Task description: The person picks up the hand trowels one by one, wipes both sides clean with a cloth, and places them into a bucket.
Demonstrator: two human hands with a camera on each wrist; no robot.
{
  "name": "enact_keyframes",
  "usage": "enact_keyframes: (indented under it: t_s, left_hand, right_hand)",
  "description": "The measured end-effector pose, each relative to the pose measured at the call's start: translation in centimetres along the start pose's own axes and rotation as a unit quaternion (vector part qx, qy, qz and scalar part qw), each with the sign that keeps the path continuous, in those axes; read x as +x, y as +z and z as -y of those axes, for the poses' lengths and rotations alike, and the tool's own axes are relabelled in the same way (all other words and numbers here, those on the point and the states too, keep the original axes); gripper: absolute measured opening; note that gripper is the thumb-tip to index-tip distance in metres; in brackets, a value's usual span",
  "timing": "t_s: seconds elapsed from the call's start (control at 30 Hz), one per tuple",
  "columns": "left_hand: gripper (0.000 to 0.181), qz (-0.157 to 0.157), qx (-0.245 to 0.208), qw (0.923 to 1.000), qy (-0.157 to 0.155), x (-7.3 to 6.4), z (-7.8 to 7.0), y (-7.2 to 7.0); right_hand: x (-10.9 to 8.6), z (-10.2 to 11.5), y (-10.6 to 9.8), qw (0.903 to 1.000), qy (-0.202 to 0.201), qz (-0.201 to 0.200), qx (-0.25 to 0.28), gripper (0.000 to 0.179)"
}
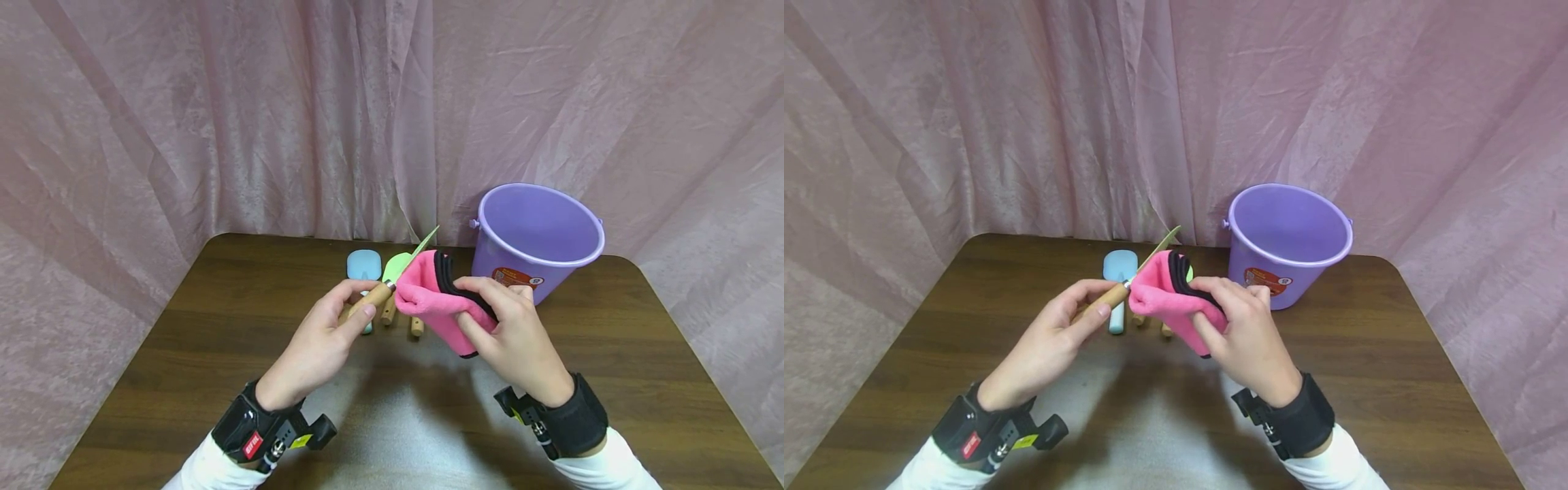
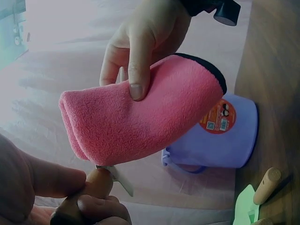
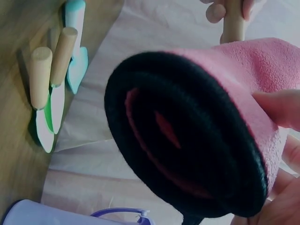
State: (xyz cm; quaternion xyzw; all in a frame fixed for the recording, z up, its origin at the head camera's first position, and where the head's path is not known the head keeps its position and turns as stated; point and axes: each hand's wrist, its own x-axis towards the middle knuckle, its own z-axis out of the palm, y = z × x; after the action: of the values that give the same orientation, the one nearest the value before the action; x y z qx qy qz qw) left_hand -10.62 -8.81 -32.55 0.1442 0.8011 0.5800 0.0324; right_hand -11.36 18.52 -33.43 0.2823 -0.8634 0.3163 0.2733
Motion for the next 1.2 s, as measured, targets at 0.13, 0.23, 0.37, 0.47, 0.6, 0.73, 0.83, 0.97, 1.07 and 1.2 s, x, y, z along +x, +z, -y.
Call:
enact_keyframes:
  t_s: [0.13, 0.23, 0.37, 0.47, 0.6, 0.73, 0.83, 0.97, 1.07, 1.2]
  left_hand:
    - [0.033, -0.006, 0.001, 1.0000, 0.005, 0.0, 0.0, 0.0]
    - [0.035, -0.012, 0.007, 0.9998, 0.010, 0.1, 0.0, -0.1]
    - [0.037, -0.029, 0.027, 0.9990, 0.018, 0.1, 0.1, -0.3]
    - [0.038, -0.043, 0.043, 0.9979, 0.022, 0.0, 0.1, -0.5]
    - [0.039, -0.058, 0.061, 0.9960, 0.030, 0.1, 0.1, -0.9]
    - [0.040, -0.072, 0.074, 0.9939, 0.038, 0.2, 0.1, -1.2]
    - [0.041, -0.080, 0.078, 0.9929, 0.043, 0.2, 0.2, -1.5]
    - [0.042, -0.087, 0.082, 0.9917, 0.048, 0.3, 0.2, -1.8]
    - [0.041, -0.091, 0.085, 0.9909, 0.052, 0.3, 0.1, -2.1]
    - [0.041, -0.093, 0.084, 0.9905, 0.055, 0.3, 0.2, -2.5]
  right_hand:
    - [0.0, 0.1, 0.1, 0.9999, -0.002, 0.008, 0.010, 0.032]
    - [0.0, 0.2, 0.1, 0.9998, -0.001, 0.012, 0.015, 0.031]
    - [0.1, 0.2, 0.0, 0.9998, 0.002, 0.012, 0.018, 0.030]
    - [0.0, 0.1, 0.0, 0.9997, 0.007, 0.013, 0.018, 0.030]
    - [0.0, -0.1, -0.2, 0.9996, 0.017, 0.013, 0.019, 0.031]
    - [0.1, -0.3, -0.4, 0.9994, 0.028, 0.009, 0.017, 0.030]
    - [0.2, -0.5, -0.7, 0.9992, 0.033, 0.003, 0.023, 0.030]
    - [0.3, -0.7, -1.0, 0.9988, 0.033, -0.010, 0.035, 0.029]
    - [0.4, -1.0, -1.2, 0.9984, 0.040, -0.019, 0.035, 0.029]
    - [0.4, -1.2, -1.4, 0.9978, 0.052, -0.029, 0.030, 0.030]
